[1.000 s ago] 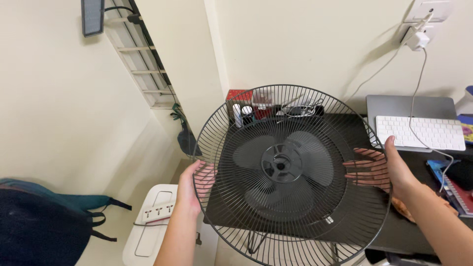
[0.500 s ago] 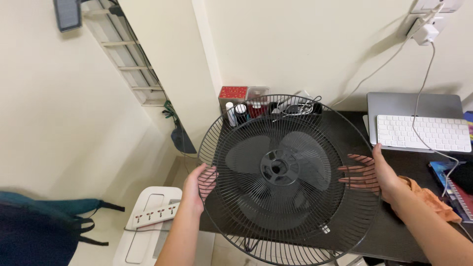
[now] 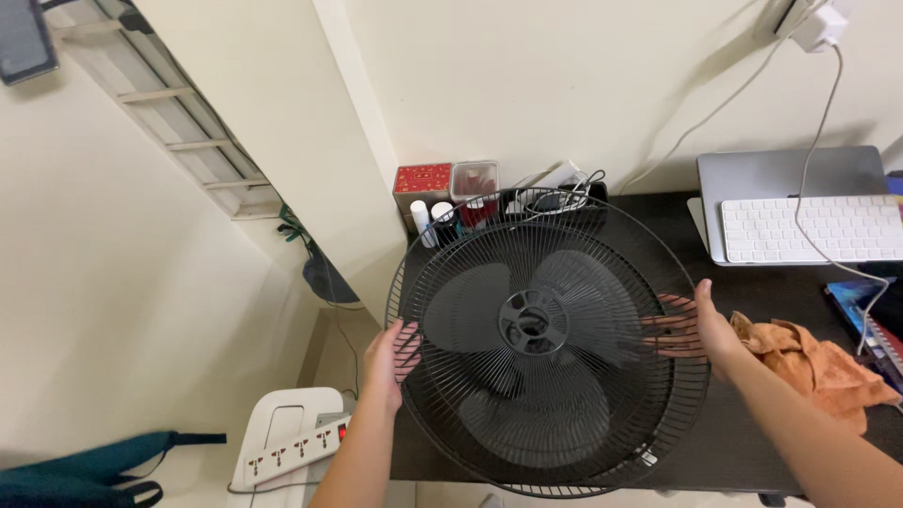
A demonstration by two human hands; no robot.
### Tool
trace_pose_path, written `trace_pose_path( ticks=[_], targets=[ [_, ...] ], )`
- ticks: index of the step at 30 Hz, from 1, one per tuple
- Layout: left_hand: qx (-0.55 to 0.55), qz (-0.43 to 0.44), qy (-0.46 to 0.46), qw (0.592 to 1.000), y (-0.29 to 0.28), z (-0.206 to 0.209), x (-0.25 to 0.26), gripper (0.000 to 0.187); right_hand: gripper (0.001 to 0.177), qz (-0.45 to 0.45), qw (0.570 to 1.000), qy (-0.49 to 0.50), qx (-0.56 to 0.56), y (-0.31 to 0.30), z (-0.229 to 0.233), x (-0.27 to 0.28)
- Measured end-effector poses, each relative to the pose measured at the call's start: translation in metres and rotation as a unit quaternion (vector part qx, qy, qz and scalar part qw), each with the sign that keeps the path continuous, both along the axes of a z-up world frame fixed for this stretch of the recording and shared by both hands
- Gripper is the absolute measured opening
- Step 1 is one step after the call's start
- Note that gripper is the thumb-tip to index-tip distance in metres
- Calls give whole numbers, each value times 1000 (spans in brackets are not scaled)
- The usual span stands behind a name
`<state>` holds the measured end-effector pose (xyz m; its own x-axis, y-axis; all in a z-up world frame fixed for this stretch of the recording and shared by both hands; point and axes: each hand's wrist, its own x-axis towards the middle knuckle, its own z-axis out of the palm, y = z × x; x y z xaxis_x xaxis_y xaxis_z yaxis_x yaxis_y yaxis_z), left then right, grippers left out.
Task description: The person removes the front grille and the fan blade from a standing fan. They then detach the motor housing from the stand and place the components on a nearby table.
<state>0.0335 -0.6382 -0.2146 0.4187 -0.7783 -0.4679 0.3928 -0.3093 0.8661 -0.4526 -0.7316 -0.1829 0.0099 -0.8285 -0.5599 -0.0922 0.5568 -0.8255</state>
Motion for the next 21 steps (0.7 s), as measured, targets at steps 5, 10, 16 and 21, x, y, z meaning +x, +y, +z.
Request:
trace_pose_path(
  ticks=[5,10,16,21],
  targets=[
    [21,3,-48,999,-13,-13,2,36,90,-18,1000,14,2,-8,-18,5],
    [23,-3,-60,998,-19,-36,4,35,88,-29,999,22,3,-15,-27,8],
    [27,-4,-79,996,-26,-54,7,38,87,-23,999,42,14,-21,-24,12],
    [13,13,-82,996,-37,-72,13,36,84,-2,998,50,23,-28,-26,12]
  ],
)
